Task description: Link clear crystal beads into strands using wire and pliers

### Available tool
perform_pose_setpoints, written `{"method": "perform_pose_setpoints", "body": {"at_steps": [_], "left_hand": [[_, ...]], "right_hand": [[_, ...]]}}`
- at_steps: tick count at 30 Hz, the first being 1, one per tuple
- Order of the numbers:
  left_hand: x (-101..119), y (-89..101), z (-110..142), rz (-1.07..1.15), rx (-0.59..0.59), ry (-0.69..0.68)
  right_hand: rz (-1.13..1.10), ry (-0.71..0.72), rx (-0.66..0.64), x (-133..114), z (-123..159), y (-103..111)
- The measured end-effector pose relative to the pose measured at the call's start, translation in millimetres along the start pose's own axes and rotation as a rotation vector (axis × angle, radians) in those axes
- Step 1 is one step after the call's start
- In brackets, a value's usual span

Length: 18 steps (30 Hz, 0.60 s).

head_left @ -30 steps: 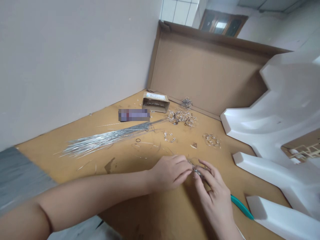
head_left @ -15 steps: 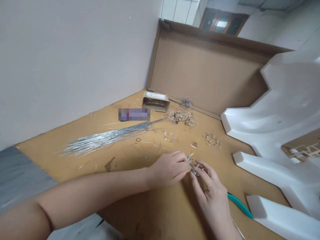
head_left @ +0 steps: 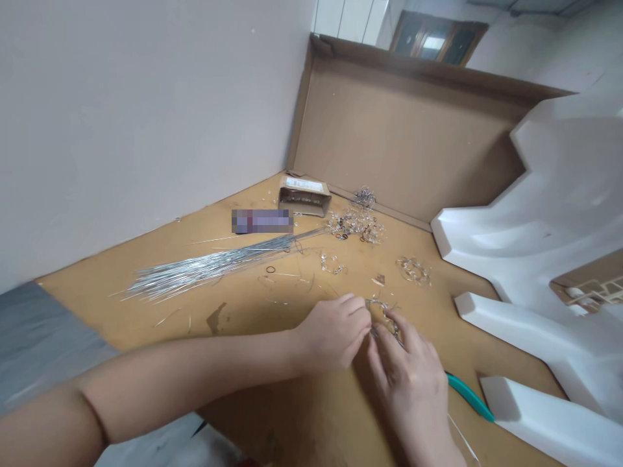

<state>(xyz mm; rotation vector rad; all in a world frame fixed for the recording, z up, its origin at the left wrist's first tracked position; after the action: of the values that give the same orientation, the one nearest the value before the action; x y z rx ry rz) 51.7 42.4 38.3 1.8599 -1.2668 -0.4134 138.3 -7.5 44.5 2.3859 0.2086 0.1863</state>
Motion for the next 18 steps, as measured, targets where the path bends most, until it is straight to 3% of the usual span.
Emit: {"method": "perform_pose_setpoints", "body": {"at_steps": [8, 18], "left_hand": [[1.6, 3.2, -1.6, -0.022, 0.061, -0.217], [-14.7, 15.0, 1.0, 0.426, 0.236, 0.018]], "right_hand": [[-0.251, -0.201, 0.000, 18.4, 4.1, -4.8], [-0.158, -0.058, 0.196, 19.8, -2.3, 10.0]]}}
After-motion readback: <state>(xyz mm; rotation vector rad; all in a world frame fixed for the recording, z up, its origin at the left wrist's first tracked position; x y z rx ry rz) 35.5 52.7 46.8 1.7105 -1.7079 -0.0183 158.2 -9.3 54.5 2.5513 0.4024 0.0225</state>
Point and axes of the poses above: each hand's wrist, its own z-axis away from the middle knuckle, its own y-axis out of the back of the hand, x = y × z, the point moved 7 cm from there along -z, towards the middle knuckle, and after that the axes turned 5 degrees about x, right-handed, at the moved point
